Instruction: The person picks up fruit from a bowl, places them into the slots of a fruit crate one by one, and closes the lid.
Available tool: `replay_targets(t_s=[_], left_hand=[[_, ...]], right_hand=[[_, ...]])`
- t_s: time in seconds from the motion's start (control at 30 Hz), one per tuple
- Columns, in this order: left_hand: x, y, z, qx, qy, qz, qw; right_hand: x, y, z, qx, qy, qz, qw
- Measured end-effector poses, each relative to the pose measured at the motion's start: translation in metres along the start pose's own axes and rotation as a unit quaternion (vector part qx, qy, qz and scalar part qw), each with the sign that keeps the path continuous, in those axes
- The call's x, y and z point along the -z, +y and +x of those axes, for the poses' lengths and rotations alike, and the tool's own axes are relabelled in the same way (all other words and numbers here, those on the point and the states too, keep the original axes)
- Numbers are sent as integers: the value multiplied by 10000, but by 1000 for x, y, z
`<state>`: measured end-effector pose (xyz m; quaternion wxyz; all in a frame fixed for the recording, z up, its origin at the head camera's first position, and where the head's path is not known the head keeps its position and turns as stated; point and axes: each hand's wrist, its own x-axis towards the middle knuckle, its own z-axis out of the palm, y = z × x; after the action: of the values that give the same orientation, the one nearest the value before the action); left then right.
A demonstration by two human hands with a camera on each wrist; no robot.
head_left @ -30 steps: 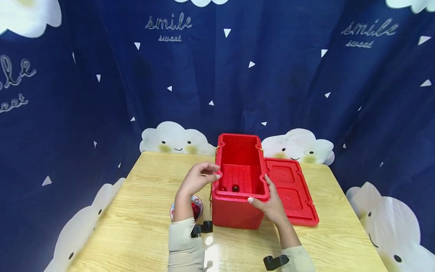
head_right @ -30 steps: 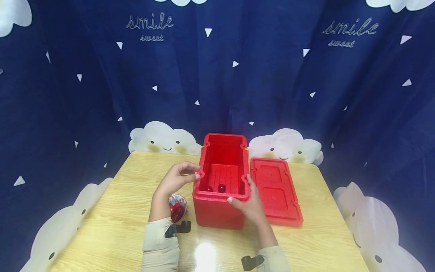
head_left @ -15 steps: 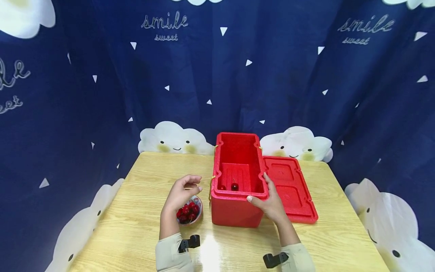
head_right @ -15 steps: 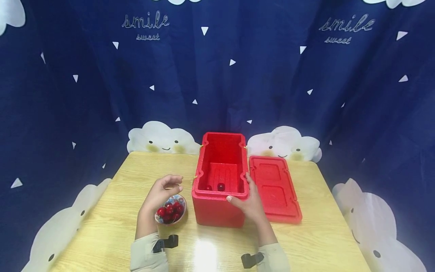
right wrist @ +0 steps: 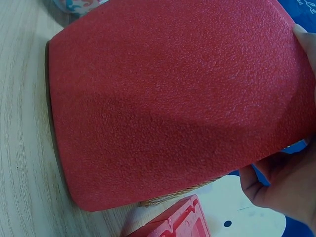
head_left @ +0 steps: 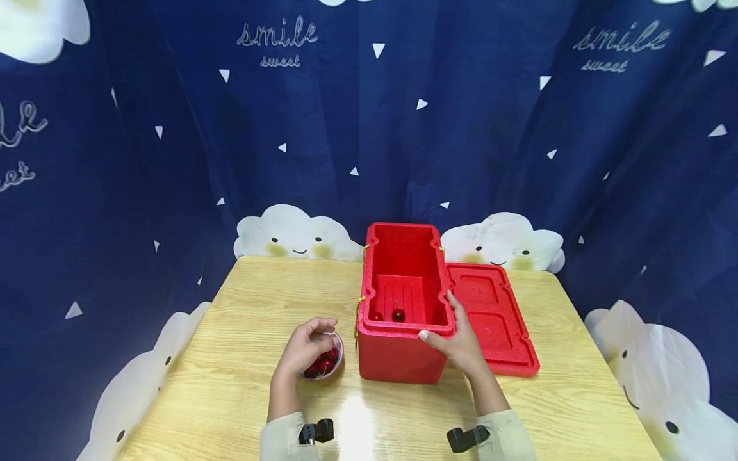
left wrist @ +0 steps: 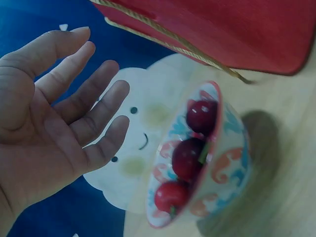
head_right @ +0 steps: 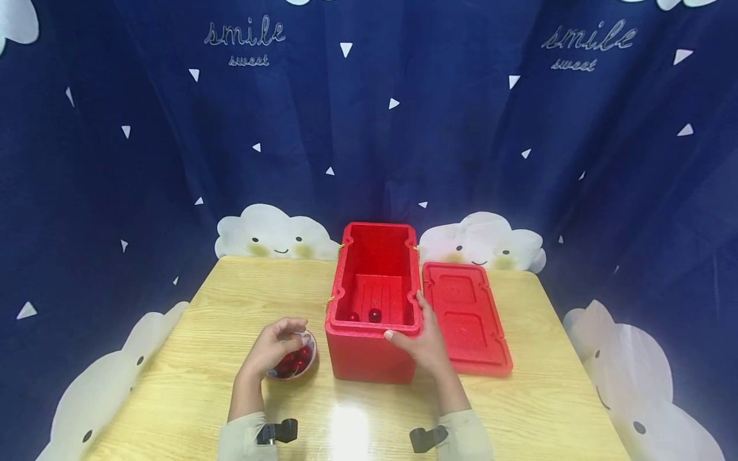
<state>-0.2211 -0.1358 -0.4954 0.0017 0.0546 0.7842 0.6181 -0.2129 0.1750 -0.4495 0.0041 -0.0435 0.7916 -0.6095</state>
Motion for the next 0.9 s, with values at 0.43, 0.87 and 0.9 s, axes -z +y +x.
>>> replay_targets(t_s=[0.43, 0.87, 0.9], left_hand=[[8, -24, -9, 393, 242, 52, 9989], [6, -45, -11, 534, 241, -83, 9982], [6, -46, -11, 553, 218, -114, 9982]], right_hand=[[0, -3, -1, 47, -26, 224, 9997], [0, 12, 5, 92, -31, 348, 9993], [0, 16, 7, 104, -24, 351, 9993]])
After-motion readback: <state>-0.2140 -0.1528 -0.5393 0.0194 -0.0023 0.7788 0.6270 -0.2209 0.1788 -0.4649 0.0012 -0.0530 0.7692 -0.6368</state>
